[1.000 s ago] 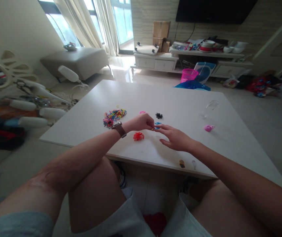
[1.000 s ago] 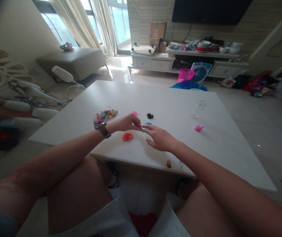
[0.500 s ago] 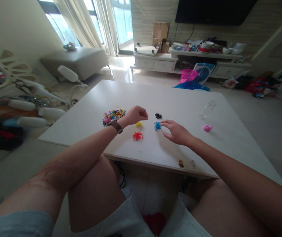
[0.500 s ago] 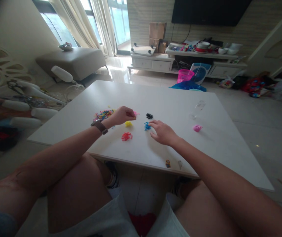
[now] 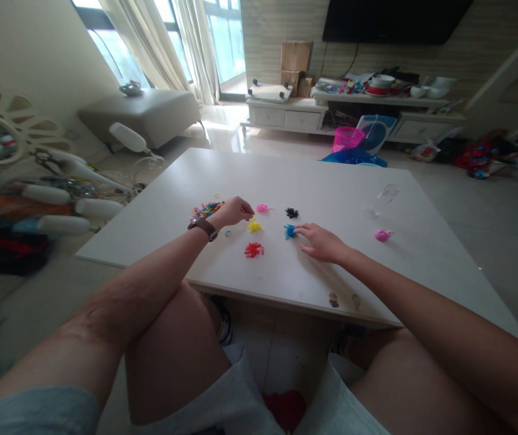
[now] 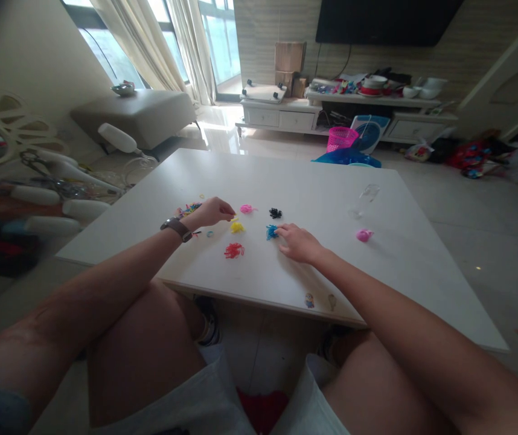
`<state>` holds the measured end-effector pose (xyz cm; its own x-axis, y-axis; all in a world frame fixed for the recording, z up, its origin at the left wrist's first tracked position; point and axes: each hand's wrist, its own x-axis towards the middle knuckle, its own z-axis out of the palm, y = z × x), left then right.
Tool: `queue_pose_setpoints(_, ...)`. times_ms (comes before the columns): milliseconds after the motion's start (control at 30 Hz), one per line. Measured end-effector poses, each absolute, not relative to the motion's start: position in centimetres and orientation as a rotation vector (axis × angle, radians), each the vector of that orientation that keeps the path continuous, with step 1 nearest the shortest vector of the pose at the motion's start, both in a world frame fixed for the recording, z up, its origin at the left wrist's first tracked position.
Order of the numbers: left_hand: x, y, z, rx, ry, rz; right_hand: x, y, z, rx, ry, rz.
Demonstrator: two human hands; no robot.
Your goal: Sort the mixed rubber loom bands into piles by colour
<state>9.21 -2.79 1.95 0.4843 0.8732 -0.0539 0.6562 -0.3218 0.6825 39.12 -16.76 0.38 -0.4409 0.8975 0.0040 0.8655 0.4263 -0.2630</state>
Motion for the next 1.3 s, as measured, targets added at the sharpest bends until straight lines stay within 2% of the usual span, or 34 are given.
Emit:
queue_pose_setpoints(533,9.4,-2.2,0.1,2.211,1.324,0.326,39.4,-17.4,2.1,-1.524,-2.532,0.268)
queue_pose_setpoints(733,9.6,-1.1,-0.9,1.978,1.194,0.382,39.4,-17.6,2.5,-1.530,-2.533,0.284)
queue_pose_setpoints(1067,5.9,-0.9,2.8,1.973,1.505,0.546,39.8,-17.7,2.6,-1.503,-2.547,0.269)
queue_pose_setpoints(1300,2.0,-1.3,2.5,1.925,1.604,0.481,40.1,-17.7,2.9,-1.491,-2.538,0.268)
